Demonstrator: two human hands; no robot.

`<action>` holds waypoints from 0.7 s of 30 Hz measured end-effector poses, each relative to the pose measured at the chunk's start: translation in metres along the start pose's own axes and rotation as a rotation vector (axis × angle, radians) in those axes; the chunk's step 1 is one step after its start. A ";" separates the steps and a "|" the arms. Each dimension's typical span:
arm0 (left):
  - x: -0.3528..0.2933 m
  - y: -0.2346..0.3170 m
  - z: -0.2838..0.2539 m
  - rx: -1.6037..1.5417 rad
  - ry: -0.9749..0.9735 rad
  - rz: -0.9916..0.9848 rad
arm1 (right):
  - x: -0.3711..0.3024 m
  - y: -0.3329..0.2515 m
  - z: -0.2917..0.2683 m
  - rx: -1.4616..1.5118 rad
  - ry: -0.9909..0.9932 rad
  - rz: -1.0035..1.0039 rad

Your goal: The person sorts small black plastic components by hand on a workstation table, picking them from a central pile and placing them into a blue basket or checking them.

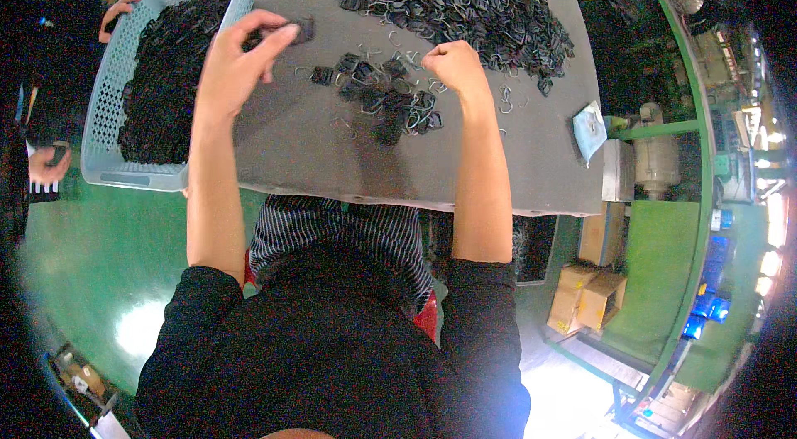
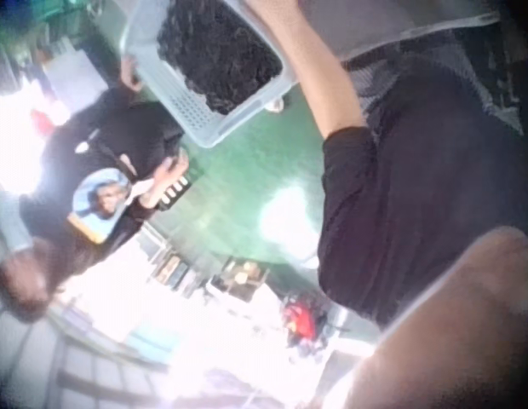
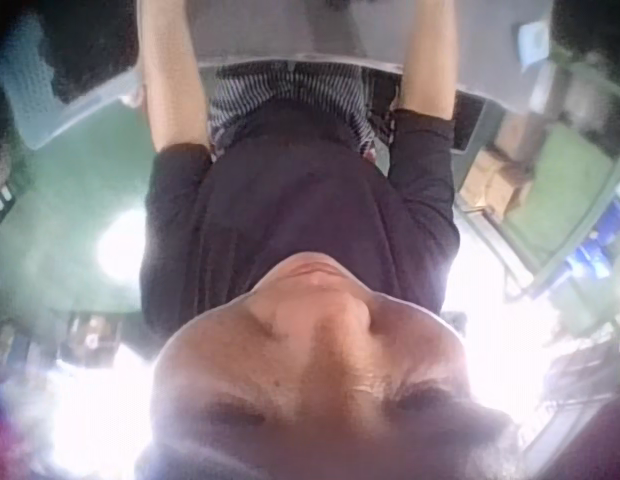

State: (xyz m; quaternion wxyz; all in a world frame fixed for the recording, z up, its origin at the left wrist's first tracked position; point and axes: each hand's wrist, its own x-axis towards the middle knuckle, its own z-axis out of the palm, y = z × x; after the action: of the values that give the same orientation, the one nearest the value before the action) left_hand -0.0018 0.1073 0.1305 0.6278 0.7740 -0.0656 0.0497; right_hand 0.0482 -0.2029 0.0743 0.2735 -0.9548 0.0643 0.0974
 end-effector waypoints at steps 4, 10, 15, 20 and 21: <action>-0.032 0.021 -0.050 0.430 0.360 0.210 | 0.010 0.010 0.014 -0.055 0.102 -0.012; -0.053 0.003 -0.108 0.989 0.527 0.273 | 0.026 -0.008 0.042 -0.244 -0.026 0.046; -0.048 0.018 -0.028 0.530 0.266 0.342 | 0.029 0.003 0.044 0.056 -0.059 0.021; -0.009 -0.075 0.057 0.668 -0.031 0.164 | -0.022 0.004 0.024 1.340 -0.141 -0.037; -0.003 -0.088 0.061 0.703 -0.049 0.146 | -0.019 -0.004 0.027 1.258 -0.171 -0.048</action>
State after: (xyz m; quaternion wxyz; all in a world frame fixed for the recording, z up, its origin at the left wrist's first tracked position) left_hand 0.0090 0.0655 0.0318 0.3162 0.9369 -0.1144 0.0954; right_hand 0.0259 -0.1839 0.0576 0.7886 -0.6014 0.0658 0.1106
